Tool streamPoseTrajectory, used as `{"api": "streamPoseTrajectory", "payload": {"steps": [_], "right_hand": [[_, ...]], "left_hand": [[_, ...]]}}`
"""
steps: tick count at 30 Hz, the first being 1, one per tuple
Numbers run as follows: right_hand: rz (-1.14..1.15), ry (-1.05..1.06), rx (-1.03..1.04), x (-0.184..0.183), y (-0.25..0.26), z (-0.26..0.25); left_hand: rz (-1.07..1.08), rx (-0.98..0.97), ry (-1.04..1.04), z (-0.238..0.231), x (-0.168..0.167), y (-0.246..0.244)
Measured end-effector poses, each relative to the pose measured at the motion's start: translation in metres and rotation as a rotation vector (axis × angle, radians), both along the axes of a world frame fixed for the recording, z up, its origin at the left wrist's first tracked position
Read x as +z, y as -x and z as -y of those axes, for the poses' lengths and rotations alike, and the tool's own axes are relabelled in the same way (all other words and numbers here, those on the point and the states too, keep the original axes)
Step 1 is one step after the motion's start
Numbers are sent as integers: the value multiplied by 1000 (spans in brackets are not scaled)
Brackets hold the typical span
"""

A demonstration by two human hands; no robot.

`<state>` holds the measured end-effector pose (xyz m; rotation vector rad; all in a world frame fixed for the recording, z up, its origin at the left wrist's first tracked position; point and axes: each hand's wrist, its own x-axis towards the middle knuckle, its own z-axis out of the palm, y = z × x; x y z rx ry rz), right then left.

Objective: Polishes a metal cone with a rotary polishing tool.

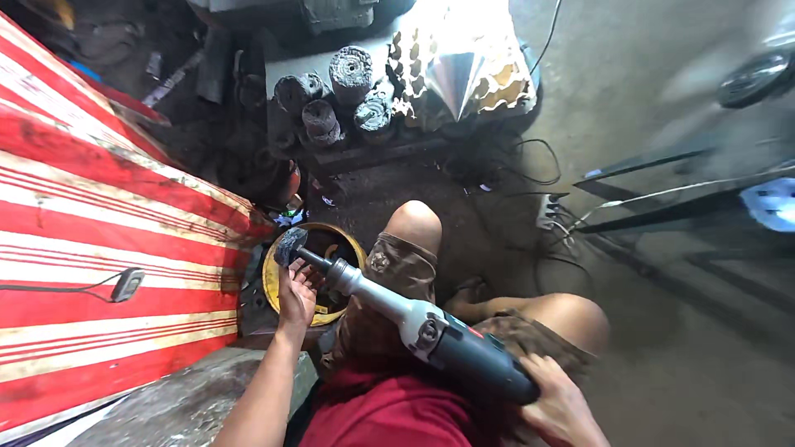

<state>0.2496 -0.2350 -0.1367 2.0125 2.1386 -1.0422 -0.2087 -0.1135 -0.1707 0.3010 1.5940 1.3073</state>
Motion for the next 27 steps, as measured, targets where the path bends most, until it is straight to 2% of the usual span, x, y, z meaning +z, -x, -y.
{"api": "streamPoseTrajectory", "payload": {"steps": [4, 8, 13, 16, 19, 22, 27], "right_hand": [[7, -6, 2, 0, 1, -2], [6, -5, -2, 1, 2, -3], [19, 50, 24, 7, 5, -7], [42, 31, 20, 7, 10, -1], [80, -69, -5, 4, 15, 9], [63, -198, -29, 0, 15, 23], [72, -200, -48, 7, 6, 40]], "left_hand": [[-41, 82, 88, 11, -9, -14], [-355, -9, 35, 29, -1, -43], [-674, -140, -75, 42, 34, -77], [-551, -187, -91, 36, 41, -91], [-545, -217, 51, 27, 44, -99], [-506, -203, 63, 24, 44, -105], [-469, -163, 78, 28, 44, -109]]}}
